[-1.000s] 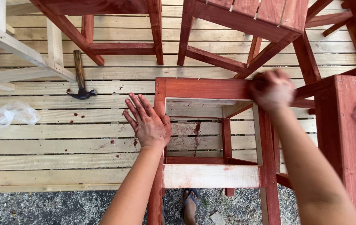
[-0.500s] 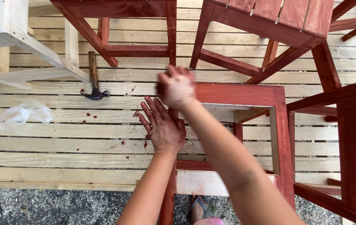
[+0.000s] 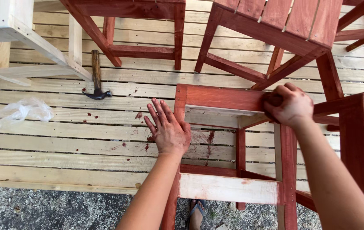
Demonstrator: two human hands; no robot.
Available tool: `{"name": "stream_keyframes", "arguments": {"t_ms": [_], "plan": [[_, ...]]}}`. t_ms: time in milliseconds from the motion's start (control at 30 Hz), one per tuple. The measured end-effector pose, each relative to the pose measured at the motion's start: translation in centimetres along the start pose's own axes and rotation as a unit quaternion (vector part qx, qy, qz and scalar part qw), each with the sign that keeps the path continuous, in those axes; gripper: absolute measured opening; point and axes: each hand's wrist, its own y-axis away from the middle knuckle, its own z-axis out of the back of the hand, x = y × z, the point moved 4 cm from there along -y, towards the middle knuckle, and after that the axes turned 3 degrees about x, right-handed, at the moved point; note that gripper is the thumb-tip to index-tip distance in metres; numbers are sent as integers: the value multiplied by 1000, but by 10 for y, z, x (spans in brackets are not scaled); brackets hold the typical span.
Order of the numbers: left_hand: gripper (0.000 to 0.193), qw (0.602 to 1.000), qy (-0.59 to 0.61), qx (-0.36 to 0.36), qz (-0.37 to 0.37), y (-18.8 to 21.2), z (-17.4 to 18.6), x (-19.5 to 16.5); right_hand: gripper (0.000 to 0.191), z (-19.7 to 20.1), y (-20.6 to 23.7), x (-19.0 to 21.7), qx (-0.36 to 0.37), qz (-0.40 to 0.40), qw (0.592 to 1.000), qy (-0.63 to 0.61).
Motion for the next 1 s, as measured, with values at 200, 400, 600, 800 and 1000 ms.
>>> {"name": "stream_keyframes", "arguments": {"t_ms": [200,400,600,800,1000], "plan": [[91,1000,5,27,1,1,-6,4,70,7,-23,122,133,70,988,24],[95,999,8,-29,13,0,-1,6,48,0,-8,320,130,268,952,-71],[99,998,-6,47,28,0,-7,7,70,-14,-17,216,-86,261,957,-97],[93,999,4,46,23,0,-6,4,42,-24,10,12,-180,58,979,-71],[90,999,-5,37,16,0,-2,2,48,0,-2,-22,-137,-139,960,-203]]}}
